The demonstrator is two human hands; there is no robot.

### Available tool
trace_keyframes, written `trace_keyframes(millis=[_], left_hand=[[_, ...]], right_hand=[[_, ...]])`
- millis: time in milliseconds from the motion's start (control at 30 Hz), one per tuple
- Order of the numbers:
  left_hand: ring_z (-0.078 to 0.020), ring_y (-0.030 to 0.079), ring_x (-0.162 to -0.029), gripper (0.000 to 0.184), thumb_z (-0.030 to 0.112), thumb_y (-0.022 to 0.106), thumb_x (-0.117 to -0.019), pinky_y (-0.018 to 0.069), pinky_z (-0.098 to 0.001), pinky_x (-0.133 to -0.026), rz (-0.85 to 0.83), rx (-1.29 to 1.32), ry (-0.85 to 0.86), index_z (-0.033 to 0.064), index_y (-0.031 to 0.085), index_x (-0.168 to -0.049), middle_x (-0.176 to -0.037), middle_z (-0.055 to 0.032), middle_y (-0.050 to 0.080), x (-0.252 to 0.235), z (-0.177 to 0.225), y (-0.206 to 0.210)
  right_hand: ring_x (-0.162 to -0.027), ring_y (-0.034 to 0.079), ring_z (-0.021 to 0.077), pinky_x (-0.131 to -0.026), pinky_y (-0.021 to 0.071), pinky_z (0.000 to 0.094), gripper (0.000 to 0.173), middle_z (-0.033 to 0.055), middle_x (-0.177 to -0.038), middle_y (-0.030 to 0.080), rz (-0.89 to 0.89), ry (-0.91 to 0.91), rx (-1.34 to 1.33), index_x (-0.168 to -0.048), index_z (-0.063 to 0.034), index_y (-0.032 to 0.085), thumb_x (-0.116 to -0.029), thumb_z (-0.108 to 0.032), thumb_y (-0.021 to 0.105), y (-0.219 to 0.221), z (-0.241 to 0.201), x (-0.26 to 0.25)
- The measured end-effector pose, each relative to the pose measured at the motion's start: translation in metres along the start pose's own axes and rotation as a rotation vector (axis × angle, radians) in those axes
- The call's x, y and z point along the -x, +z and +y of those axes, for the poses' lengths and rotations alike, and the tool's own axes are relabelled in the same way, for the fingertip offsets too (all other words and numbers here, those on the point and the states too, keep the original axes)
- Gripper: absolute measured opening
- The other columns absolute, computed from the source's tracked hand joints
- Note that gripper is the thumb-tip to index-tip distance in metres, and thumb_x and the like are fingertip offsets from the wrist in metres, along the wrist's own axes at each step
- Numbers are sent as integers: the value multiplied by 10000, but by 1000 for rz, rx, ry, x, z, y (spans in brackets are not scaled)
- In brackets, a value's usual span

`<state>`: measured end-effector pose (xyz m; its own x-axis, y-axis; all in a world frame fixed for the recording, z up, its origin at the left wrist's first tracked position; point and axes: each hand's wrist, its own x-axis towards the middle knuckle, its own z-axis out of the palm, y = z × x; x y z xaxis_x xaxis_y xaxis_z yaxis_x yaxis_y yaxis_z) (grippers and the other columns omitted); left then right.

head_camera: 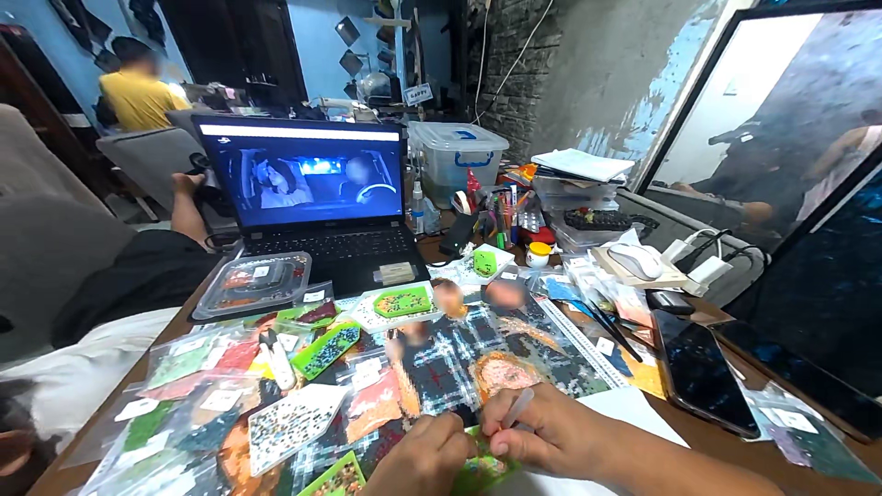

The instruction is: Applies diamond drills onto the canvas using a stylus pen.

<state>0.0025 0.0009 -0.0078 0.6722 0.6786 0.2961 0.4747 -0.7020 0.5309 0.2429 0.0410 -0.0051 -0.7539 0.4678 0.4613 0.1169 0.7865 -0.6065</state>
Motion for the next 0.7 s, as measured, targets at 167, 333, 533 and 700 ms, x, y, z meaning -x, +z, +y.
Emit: trace_keyframes(millis=[167, 333, 533, 700], left_hand=[[-399, 683, -1015, 263, 200, 749, -915, 563, -471, -893, -13, 9, -19, -27, 742, -1047, -1107, -239, 699, 1, 1, 0], [-396, 682, -1012, 264, 208, 742, -922, 564, -476, -888, -21, 6, -22, -23, 745, -1050, -1098, -233, 700, 1, 1, -1], [-396, 668, -1047, 287, 214, 752, -904, 559, -478, -900, -61, 27, -36, -8, 746, -1087, -1140, -235, 687, 2, 1, -4], [-396, 667, -1039, 237, 131, 710, -903, 561, -476, -886, -69, 19, -28, -5, 745, -1093, -1139, -233, 686, 2, 1, -4]], right_hand=[[-786, 653, 103, -728, 537, 203, 325, 127, -888, 668, 3, 19, -15, -1057, 5, 607, -1090, -297, 491, 0, 0, 0], [-804, 658, 99, -741, 541, 203, 318, 128, -903, 673, 6, 14, -35, -1056, 8, 609, -1090, -287, 496, -1, 2, 1], [-798, 649, 75, -736, 534, 183, 292, 117, -896, 672, 13, 6, -70, -1049, 11, 611, -1084, -263, 515, -1, 3, 1], [-787, 643, 73, -728, 530, 181, 291, 114, -887, 667, 13, 9, -67, -1040, 8, 611, -1084, -264, 516, -1, 3, 1]])
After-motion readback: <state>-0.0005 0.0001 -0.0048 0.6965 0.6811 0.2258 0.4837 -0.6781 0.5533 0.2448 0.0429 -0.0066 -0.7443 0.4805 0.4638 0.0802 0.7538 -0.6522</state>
